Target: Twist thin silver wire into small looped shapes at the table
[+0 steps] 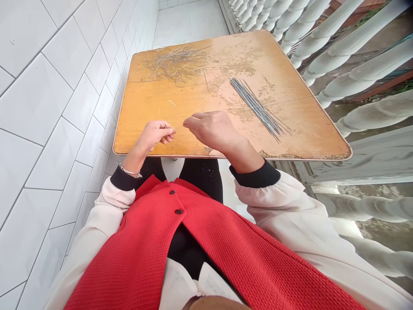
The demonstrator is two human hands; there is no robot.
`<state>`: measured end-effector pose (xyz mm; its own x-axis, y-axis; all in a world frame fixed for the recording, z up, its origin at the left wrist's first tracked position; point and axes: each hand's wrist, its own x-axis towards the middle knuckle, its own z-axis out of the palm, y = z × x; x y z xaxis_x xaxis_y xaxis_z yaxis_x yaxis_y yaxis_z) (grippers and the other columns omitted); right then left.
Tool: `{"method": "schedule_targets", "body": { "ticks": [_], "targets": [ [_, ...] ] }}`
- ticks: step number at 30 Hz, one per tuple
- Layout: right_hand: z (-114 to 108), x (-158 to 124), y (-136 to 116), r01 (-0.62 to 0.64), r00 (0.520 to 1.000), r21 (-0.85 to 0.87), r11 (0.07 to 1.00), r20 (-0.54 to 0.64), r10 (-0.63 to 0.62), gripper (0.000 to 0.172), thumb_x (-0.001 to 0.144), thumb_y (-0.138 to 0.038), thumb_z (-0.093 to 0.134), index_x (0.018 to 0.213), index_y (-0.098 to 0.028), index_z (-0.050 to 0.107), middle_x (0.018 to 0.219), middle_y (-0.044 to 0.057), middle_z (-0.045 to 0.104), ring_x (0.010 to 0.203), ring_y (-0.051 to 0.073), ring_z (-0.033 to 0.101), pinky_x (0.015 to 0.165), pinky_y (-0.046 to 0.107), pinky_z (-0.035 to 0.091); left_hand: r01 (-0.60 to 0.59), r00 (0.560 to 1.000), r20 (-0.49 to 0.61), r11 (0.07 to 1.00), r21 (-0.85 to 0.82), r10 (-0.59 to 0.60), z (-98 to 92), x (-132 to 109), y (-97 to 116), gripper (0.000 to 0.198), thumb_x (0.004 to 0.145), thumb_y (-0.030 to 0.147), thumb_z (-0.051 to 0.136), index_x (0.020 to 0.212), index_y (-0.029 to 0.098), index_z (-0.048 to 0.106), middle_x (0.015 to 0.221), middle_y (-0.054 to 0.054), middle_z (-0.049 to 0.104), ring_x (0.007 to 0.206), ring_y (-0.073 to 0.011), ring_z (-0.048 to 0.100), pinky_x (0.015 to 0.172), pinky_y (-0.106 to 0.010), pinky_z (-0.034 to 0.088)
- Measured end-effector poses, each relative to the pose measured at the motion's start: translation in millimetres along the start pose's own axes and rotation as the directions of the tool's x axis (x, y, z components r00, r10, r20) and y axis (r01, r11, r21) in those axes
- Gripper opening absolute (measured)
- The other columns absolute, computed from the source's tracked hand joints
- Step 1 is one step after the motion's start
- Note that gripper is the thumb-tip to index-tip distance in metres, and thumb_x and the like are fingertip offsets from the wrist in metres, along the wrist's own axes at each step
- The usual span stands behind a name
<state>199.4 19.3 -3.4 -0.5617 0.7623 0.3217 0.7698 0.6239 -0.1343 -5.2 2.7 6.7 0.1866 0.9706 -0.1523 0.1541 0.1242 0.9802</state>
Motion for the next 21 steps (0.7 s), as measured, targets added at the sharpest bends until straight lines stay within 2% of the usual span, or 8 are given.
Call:
{"method": "schedule_targets", "body": {
  "ticks": [3,5,7,9,12,14,17,21],
  "targets": [
    [6.6,0.7,-3.1,-0.067,0.997,-0.024,0.997,-0.035,0.066,0.035,0.100,-0.027,0.036,0.102,-0.018,0.071,0.089,0.010,0.074,0.074,0.020,0.061,0.061,0.031,0.028,-0.013,1.000,-0.024,1.000,-0.011,0.013,0.6,-0.5,1.6,0.020,0.086,0.005,0.061,0.068,0.012,0.064,0.059,0.002,0.063,0.052,-0.0039,0.059,0.051,-0.017,0.041],
    [13.2,1.2,-8.9,-0.115,0.983,0.115,0.987,-0.128,0.129,0.034,0.101,-0.028,0.037,0.101,-0.017,0.069,0.088,0.010,0.074,0.075,0.020,0.064,0.064,0.031,0.035,-0.025,0.999,-0.043,0.999,-0.027,0.024,2.2,-0.5,3.9,0.020,0.087,0.006,0.061,0.068,0.012,0.064,0.059,0.002,0.063,0.052,-0.0039,0.058,0.051,-0.017,0.041],
    [21.0,2.0,-16.2,-0.154,0.948,0.340,0.928,-0.214,0.236,0.031,0.101,-0.031,0.039,0.096,-0.018,0.067,0.081,0.008,0.072,0.071,0.019,0.064,0.067,0.031,0.042,-0.043,0.998,-0.057,0.998,-0.048,0.040,4.0,0.0,6.1,0.019,0.087,0.007,0.062,0.069,0.012,0.064,0.060,0.002,0.063,0.053,-0.0037,0.058,0.052,-0.017,0.041],
    [29.2,3.8,-24.0,-0.193,0.897,0.571,0.798,-0.226,0.379,0.029,0.101,-0.038,0.043,0.091,-0.021,0.064,0.073,0.004,0.069,0.060,0.015,0.061,0.063,0.029,0.045,-0.059,0.996,-0.070,0.996,-0.061,0.055,5.8,0.8,7.7,0.018,0.088,0.008,0.062,0.070,0.013,0.063,0.062,0.002,0.064,0.054,-0.0034,0.059,0.052,-0.017,0.041],
    [40.0,9.1,-34.5,-0.192,0.815,0.853,0.485,-0.137,0.563,0.030,0.098,-0.046,0.052,0.084,-0.021,0.060,0.064,-0.001,0.063,0.047,0.010,0.054,0.052,0.025,0.043,-0.072,0.994,-0.082,0.996,-0.059,0.067,8.3,2.0,9.1,0.018,0.089,0.009,0.062,0.071,0.013,0.062,0.063,0.003,0.063,0.055,-0.0032,0.058,0.053,-0.017,0.042],
    [44.4,13.1,-39.9,-0.147,0.782,0.951,0.271,-0.056,0.621,0.030,0.095,-0.048,0.058,0.082,-0.021,0.057,0.062,-0.003,0.061,0.044,0.008,0.052,0.048,0.023,0.041,-0.074,0.994,-0.085,0.996,-0.051,0.070,9.6,3.0,10.0,0.018,0.089,0.008,0.061,0.072,0.013,0.061,0.062,0.003,0.063,0.055,-0.0033,0.058,0.053,-0.017,0.043],
    [45.4,16.4,-45.0,-0.117,0.771,0.992,0.057,0.055,0.635,0.028,0.093,-0.046,0.064,0.083,-0.021,0.056,0.064,-0.004,0.062,0.046,0.007,0.055,0.048,0.021,0.044,-0.066,0.994,-0.089,0.997,-0.028,0.063,10.4,4.8,11.9,0.020,0.089,0.007,0.060,0.070,0.013,0.059,0.059,0.004,0.061,0.053,-0.0036,0.057,0.054,-0.018,0.043],
    [40.2,13.0,-45.9,-0.136,0.793,0.984,-0.118,0.180,0.582,0.018,0.091,-0.036,0.066,0.088,-0.020,0.059,0.072,-0.003,0.068,0.054,0.007,0.062,0.057,0.020,0.051,-0.050,0.993,-0.103,0.998,0.022,0.052,8.5,7.1,15.3,0.022,0.088,0.006,0.059,0.068,0.014,0.058,0.059,0.004,0.061,0.051,-0.0036,0.056,0.053,-0.019,0.042]
  ]
}}
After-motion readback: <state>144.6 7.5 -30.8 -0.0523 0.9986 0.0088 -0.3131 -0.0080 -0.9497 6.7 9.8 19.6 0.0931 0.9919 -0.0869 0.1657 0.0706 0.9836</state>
